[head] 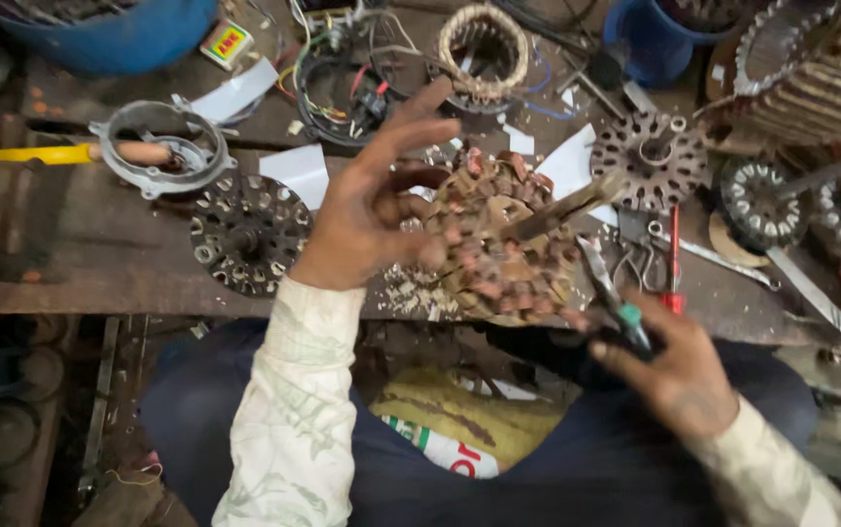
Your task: The person is sitting on the floor in a workshop, using pliers to remove copper windings from a motor armature. They systematically pull out the copper wires from the slots of the metal component, creating a pile of debris on the workbench.
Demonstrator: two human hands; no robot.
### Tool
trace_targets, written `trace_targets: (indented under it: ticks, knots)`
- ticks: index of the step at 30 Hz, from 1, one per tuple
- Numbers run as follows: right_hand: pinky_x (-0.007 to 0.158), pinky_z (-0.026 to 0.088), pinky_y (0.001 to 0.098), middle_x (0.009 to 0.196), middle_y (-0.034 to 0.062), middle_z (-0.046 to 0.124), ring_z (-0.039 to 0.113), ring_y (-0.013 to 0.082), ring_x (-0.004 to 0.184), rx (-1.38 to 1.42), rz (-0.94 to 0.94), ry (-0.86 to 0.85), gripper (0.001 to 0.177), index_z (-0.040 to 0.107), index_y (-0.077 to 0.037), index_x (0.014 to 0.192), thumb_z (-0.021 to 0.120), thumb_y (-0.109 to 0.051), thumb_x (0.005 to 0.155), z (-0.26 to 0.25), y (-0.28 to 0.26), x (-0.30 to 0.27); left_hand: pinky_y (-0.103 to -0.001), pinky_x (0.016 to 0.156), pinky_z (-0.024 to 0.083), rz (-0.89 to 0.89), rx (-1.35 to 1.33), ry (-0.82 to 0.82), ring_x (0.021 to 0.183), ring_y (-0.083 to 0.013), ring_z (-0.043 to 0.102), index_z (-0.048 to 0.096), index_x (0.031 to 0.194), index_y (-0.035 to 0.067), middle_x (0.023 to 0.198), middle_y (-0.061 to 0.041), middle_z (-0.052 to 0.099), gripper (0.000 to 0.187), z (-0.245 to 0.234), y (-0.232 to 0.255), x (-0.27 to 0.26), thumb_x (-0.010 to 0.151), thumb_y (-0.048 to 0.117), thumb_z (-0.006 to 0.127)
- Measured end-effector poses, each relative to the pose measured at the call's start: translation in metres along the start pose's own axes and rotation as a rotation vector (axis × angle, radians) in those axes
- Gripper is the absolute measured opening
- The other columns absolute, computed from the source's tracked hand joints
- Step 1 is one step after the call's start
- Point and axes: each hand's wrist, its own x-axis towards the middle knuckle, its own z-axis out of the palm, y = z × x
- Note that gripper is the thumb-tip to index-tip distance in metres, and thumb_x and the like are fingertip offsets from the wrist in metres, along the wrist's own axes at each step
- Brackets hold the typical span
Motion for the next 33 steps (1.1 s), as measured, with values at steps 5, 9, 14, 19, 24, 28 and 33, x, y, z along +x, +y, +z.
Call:
trace_targets:
  ticks: [5, 9, 14, 19, 24, 28, 33]
  knots:
    - [0.061, 0.05, 0.0357, 0.089, 0.0239, 0.068, 0.065, 0.0249, 0.07, 0.819, 0.069, -0.415, 0.028, 0.073, 0.007, 0.104, 0.077, -0.015, 0.087, 0.018, -0.006, -0.026, -0.044, 0.119, 0.045, 0.142, 0.353, 0.043, 0.143, -0.0233, 0.05, 0.056, 0.147, 0.016, 0.153, -0.011, 0.052, 0.089, 0.004, -0.055, 0.008, 0.068, 0.045, 0.086]
    - [0.071, 0.046, 0.0354, 0.113, 0.0206, 0.054, 0.056, 0.0219, 0.084, 1.193, -0.004, -0.727, 0.042, 0.063, 0.003, 0.117, 0.081, -0.022, 0.088, 0.039, -0.01, -0.023, -0.032, 0.095, 0.058, -0.254, -0.3, 0.257, 0.111, -0.0197, 0.067, 0.066, 0.135, 0.004, 0.123, -0.012, 0.071, 0.077, 0.025, -0.094, 0.005, 0.076, 0.045, 0.091]
    - [0.065, 0.042, 0.0336, 0.108, 0.0116, 0.051, 0.054, 0.0198, 0.089, 1.572, 0.065, -0.92, 0.04, 0.062, 0.002, 0.119, 0.076, -0.024, 0.092, 0.061, 0.007, -0.014, -0.028, 0.079, 0.055, -0.267, 0.021, 0.378, 0.082, -0.0143, 0.066, 0.078, 0.105, -0.004, 0.093, -0.004, 0.073, 0.052, 0.038, -0.081, 0.012, 0.08, 0.04, 0.09]
    - [0.05, 0.04, 0.0323, 0.068, 0.0106, 0.059, 0.052, 0.018, 0.058, 0.619, 0.279, -0.442, 0.023, 0.07, 0.004, 0.109, 0.068, -0.012, 0.092, 0.052, 0.027, -0.015, -0.025, 0.068, 0.054, -0.277, 0.439, 0.366, 0.072, -0.0087, 0.063, 0.082, 0.105, 0.004, 0.082, 0.001, 0.074, 0.05, 0.042, -0.052, 0.019, 0.078, 0.046, 0.086]
    - [0.07, 0.054, 0.0317, 0.078, 0.0088, 0.071, 0.066, 0.0253, 0.072, 0.007, 0.014, -0.098, 0.037, 0.064, -0.002, 0.119, 0.066, -0.001, 0.082, 0.047, 0.02, -0.015, -0.024, 0.072, 0.059, -0.165, 0.506, 0.479, 0.076, -0.0059, 0.072, 0.079, 0.106, 0.005, 0.087, 0.002, 0.078, 0.045, 0.052, -0.033, 0.021, 0.081, 0.043, 0.086]
    - [0.086, 0.053, 0.0409, 0.108, 0.0217, 0.063, 0.064, 0.0433, 0.098, -0.203, -0.326, 0.096, 0.048, 0.06, 0.002, 0.117, 0.064, 0.004, 0.069, 0.055, 0.007, -0.001, -0.026, 0.069, 0.059, -0.099, 0.601, 0.533, 0.073, -0.0115, 0.073, 0.081, 0.101, 0.005, 0.083, -0.004, 0.08, 0.04, 0.058, -0.014, 0.028, 0.082, 0.04, 0.086]
    - [0.079, 0.051, 0.0513, 0.105, 0.0261, 0.055, 0.058, 0.0467, 0.096, -0.669, -0.28, 0.306, 0.046, 0.065, -0.002, 0.109, 0.073, -0.006, 0.064, 0.072, -0.012, 0.016, -0.027, 0.063, 0.059, 0.028, 0.874, 0.664, 0.069, -0.015, 0.078, 0.076, 0.11, 0.006, 0.082, -0.007, 0.078, 0.044, 0.08, -0.007, 0.022, 0.085, 0.04, 0.086]
